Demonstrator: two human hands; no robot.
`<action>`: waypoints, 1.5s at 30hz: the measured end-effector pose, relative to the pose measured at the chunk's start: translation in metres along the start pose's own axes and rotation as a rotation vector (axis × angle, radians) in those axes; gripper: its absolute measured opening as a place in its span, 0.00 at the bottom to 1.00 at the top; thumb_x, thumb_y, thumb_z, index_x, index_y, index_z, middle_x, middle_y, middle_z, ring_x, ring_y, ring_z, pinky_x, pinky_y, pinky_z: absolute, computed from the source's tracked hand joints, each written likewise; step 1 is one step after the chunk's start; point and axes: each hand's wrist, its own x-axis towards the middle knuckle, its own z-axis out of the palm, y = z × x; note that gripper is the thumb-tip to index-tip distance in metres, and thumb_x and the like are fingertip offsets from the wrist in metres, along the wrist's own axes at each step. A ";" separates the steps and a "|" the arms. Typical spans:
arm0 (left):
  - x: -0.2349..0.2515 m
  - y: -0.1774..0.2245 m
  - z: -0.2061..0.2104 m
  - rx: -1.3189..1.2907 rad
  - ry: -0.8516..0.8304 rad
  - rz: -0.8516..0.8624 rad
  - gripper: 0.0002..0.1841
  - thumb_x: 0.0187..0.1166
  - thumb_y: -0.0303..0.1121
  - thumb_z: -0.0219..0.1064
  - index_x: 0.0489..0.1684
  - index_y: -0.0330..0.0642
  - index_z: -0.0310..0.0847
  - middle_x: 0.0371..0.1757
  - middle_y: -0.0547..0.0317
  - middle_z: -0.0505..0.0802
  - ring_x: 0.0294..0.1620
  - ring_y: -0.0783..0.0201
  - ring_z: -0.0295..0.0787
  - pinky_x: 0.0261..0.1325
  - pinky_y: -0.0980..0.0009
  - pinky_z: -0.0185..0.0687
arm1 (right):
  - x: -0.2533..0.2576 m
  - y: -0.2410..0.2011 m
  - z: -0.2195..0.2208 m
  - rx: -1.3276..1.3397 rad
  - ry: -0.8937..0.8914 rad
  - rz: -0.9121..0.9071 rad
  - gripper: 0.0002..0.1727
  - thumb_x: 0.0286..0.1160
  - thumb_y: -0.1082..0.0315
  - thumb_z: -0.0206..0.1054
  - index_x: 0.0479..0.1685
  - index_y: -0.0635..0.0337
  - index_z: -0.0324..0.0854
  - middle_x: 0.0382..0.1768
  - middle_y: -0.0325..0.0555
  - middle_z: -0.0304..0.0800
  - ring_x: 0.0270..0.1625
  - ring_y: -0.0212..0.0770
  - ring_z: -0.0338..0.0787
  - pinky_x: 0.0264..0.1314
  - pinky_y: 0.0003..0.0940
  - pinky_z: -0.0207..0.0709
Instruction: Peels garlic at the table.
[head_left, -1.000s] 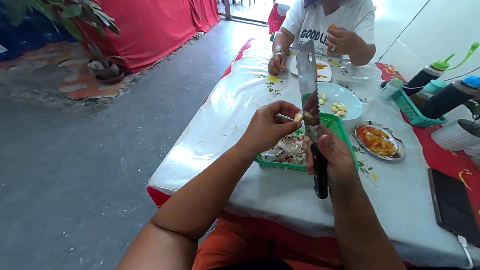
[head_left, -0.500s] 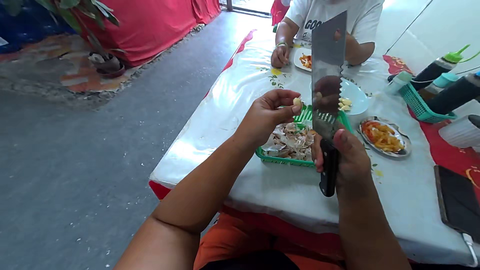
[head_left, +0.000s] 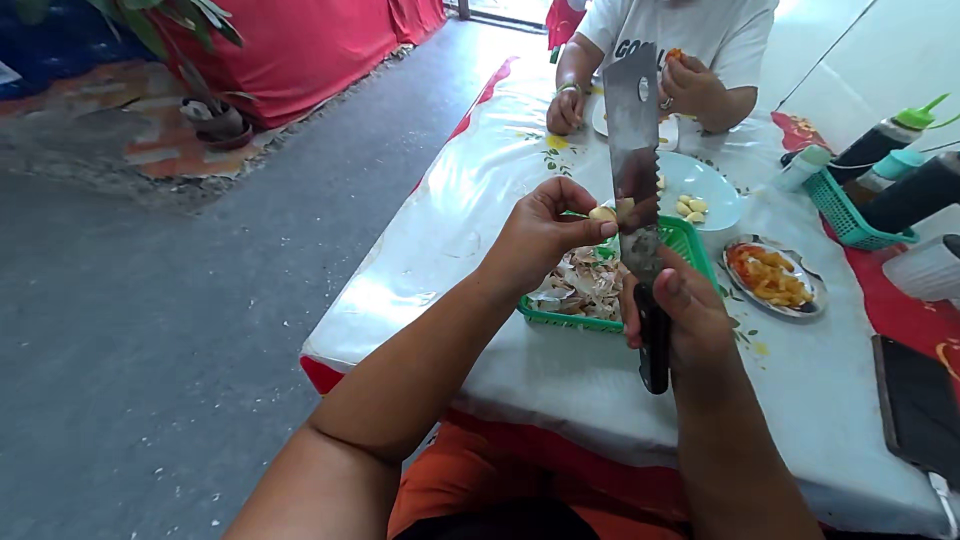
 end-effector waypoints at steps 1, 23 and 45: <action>0.000 0.001 0.000 0.017 0.006 0.000 0.15 0.69 0.16 0.75 0.43 0.41 0.75 0.39 0.60 0.91 0.38 0.70 0.91 0.47 0.73 0.91 | 0.000 0.000 0.000 -0.009 -0.002 0.000 0.36 0.81 0.36 0.61 0.85 0.41 0.68 0.19 0.33 0.81 0.18 0.27 0.84 0.22 0.20 0.84; -0.001 0.002 0.000 0.004 -0.043 -0.018 0.12 0.73 0.16 0.69 0.48 0.40 0.79 0.42 0.62 0.91 0.39 0.71 0.90 0.47 0.74 0.90 | 0.000 -0.003 0.000 -0.063 0.122 -0.014 0.31 0.84 0.39 0.60 0.82 0.43 0.71 0.19 0.32 0.81 0.17 0.26 0.84 0.22 0.20 0.84; 0.000 0.005 -0.001 0.115 0.035 -0.054 0.15 0.74 0.19 0.72 0.58 0.37 0.83 0.47 0.58 0.93 0.42 0.69 0.92 0.47 0.73 0.91 | 0.000 -0.003 0.001 -0.019 0.139 0.026 0.32 0.84 0.38 0.59 0.80 0.46 0.73 0.18 0.35 0.80 0.17 0.28 0.83 0.22 0.20 0.83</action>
